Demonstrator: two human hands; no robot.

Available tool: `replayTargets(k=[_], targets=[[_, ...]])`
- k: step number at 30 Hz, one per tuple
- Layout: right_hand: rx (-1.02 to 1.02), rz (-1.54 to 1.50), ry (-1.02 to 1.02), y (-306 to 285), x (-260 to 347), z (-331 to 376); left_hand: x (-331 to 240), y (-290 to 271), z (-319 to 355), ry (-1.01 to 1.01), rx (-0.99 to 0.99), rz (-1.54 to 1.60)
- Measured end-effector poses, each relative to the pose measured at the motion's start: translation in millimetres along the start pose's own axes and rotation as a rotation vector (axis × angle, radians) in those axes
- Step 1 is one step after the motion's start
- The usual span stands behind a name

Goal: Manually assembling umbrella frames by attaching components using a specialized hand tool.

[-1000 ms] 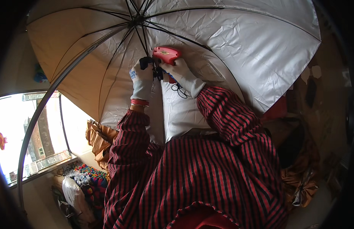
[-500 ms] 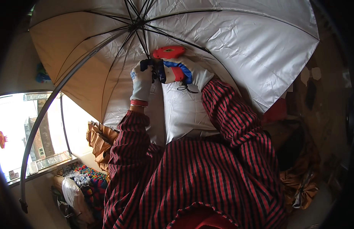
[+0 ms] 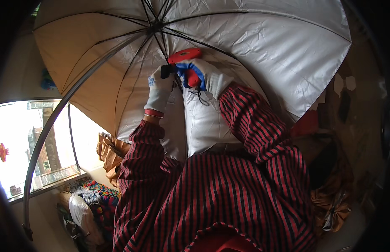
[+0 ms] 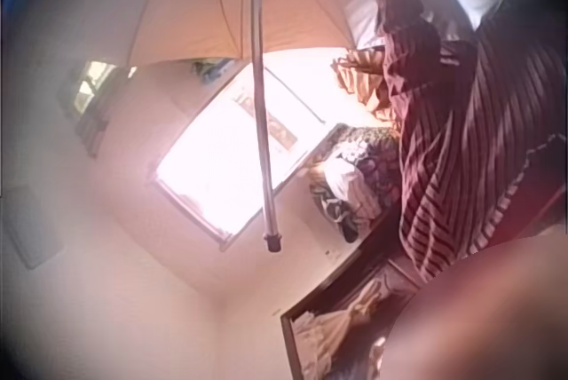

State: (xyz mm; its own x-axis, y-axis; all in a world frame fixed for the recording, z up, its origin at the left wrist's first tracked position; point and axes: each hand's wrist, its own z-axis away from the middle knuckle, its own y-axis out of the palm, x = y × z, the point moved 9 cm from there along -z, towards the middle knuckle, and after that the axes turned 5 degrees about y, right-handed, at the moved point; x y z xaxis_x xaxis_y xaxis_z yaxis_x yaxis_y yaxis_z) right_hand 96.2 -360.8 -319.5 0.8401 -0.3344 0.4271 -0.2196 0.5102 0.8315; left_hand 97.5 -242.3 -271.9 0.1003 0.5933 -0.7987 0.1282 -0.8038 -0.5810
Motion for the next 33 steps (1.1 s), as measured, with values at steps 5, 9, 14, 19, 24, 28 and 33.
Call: replayTargets(k=[5,9,14,19,24,28,33], targets=[[0.015,0.041,-0.076,-18.9,-3.8,-5.4,-4.2,-1.8,0.5,0.226,-0.088,-0.404],[0.071,-0.258,-0.189,0.6,-8.0,7.0,-12.8,-31.2,-15.1,0.147,-0.067,-0.343],[0.357,-0.267,0.029,32.1,-37.8,-1.4,-13.3,-108.8,-72.6,0.226,-0.139,-0.815],[0.192,0.071,-0.175,61.3,-19.7,20.4,-18.9,-159.7,-88.9,0.105,-0.151,-0.922],[-0.292,0.513,-1.019,8.2,27.0,53.2,-37.6,-87.2,-19.0,0.283,-0.402,-0.427],[-0.475,0.313,-1.014,-6.0,32.2,62.5,15.3,-4.2,30.5,0.025,-0.004,-0.615],[-0.522,0.429,-1.237,-1.6,66.0,97.1,33.4,0.9,33.7,-0.052,0.023,-0.615]])
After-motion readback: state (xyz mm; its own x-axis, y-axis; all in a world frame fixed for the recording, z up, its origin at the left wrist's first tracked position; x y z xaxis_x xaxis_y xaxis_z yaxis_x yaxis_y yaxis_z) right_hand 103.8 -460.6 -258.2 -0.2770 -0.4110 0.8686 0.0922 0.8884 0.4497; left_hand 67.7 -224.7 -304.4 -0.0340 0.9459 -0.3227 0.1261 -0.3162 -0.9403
